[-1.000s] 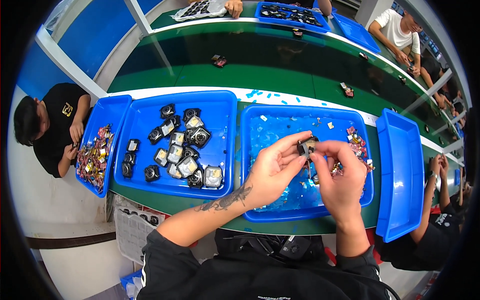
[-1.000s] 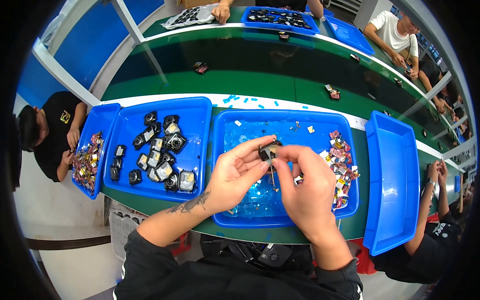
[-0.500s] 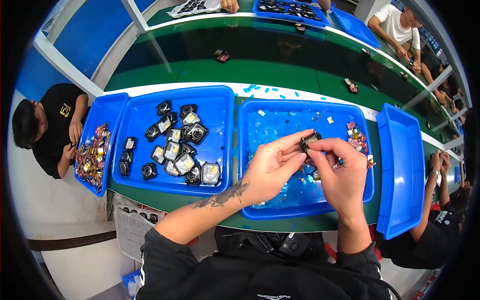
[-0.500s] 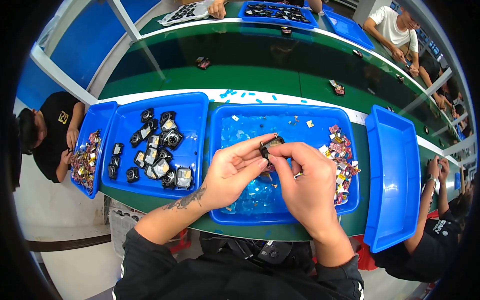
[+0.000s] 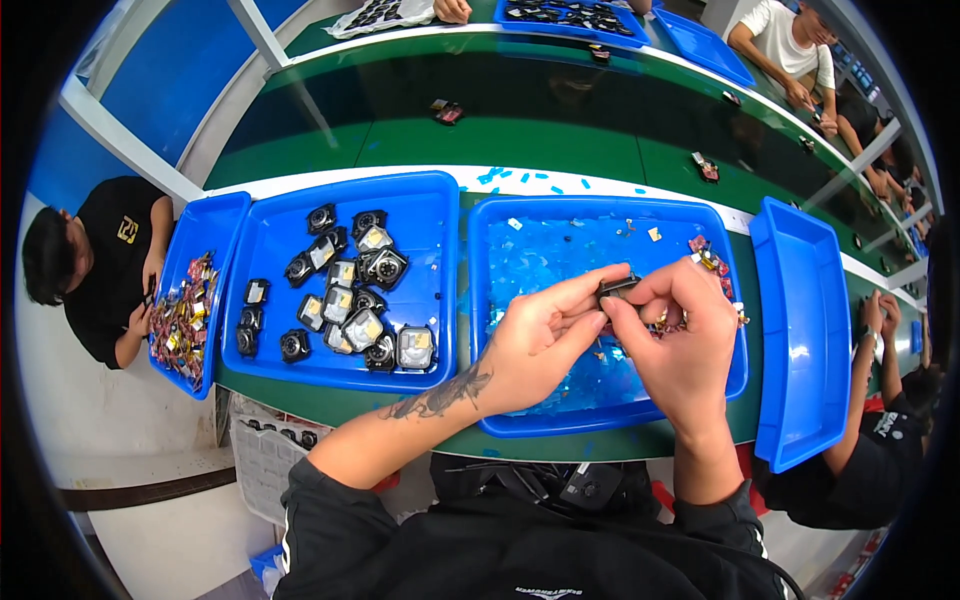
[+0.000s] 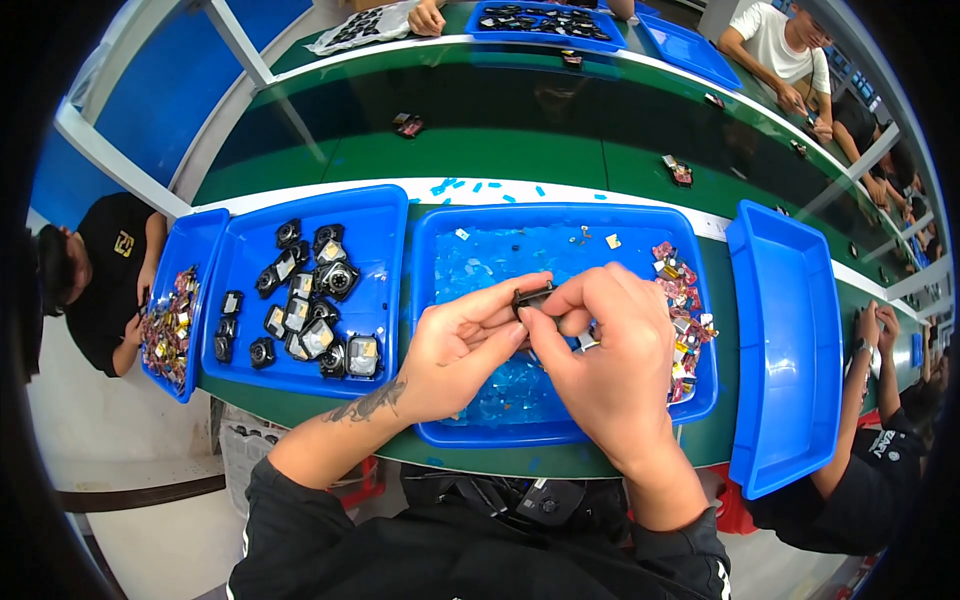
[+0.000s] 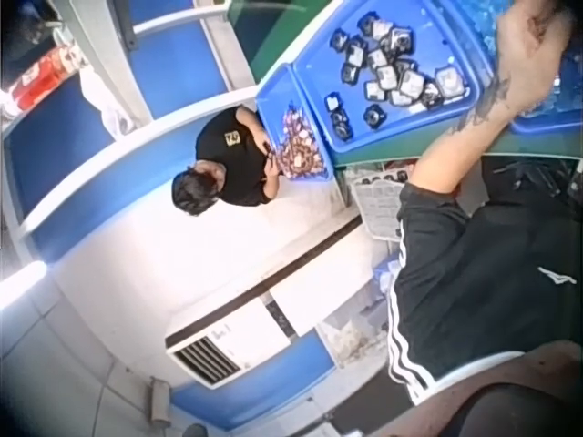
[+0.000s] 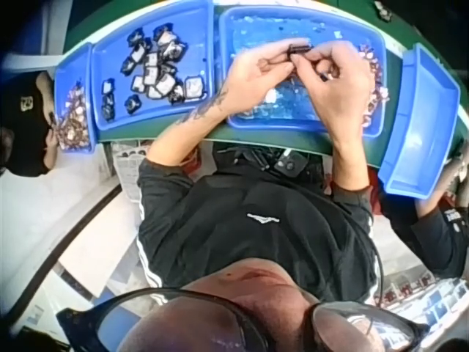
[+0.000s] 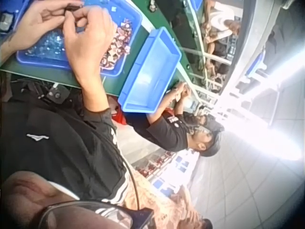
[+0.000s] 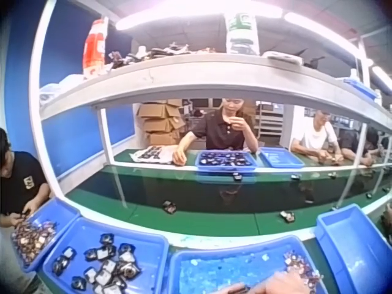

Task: Assembling small electronic components at a workbench in a factory setting.

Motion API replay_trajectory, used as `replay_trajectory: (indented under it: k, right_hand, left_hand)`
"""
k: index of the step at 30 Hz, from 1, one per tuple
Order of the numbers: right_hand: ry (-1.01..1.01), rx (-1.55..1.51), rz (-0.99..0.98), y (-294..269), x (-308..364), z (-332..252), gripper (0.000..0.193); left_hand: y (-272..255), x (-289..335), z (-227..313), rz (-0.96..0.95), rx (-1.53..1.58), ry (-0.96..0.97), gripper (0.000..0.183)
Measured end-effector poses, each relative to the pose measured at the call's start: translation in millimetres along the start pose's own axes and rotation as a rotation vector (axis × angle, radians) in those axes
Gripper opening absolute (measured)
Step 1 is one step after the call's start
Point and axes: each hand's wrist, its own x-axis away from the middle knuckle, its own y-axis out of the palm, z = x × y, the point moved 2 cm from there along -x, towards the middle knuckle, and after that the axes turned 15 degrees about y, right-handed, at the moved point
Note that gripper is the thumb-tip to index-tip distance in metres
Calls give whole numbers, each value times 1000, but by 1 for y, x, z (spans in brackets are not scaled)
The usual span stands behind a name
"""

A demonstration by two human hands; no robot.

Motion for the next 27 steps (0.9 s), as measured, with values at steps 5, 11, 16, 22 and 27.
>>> replay_trajectory:
  k: [5, 11, 16, 22, 27]
  right_hand:
    - [-34, 16, -1, 2, -2, 9, 20]
    - [439, -696, -305, 1, 14, 29, 22]
    - [411, -754, -317, 8, 21, 35, 20]
    - [529, -825, -441, 2, 17, 38, 12]
    - [530, -864, -492, -2, 16, 39, 11]
  left_hand:
    - [0, -1, -4, 19, 22, -66, 45]
    - [-4, -5, 5, 188, 95, 47, 42]
    - [-10, -2, 8, -91, -334, 86, 29]
    - [-2, -4, 16, -175, -869, 501, 35]
    - [-1, -3, 15, -217, -994, 616, 30]
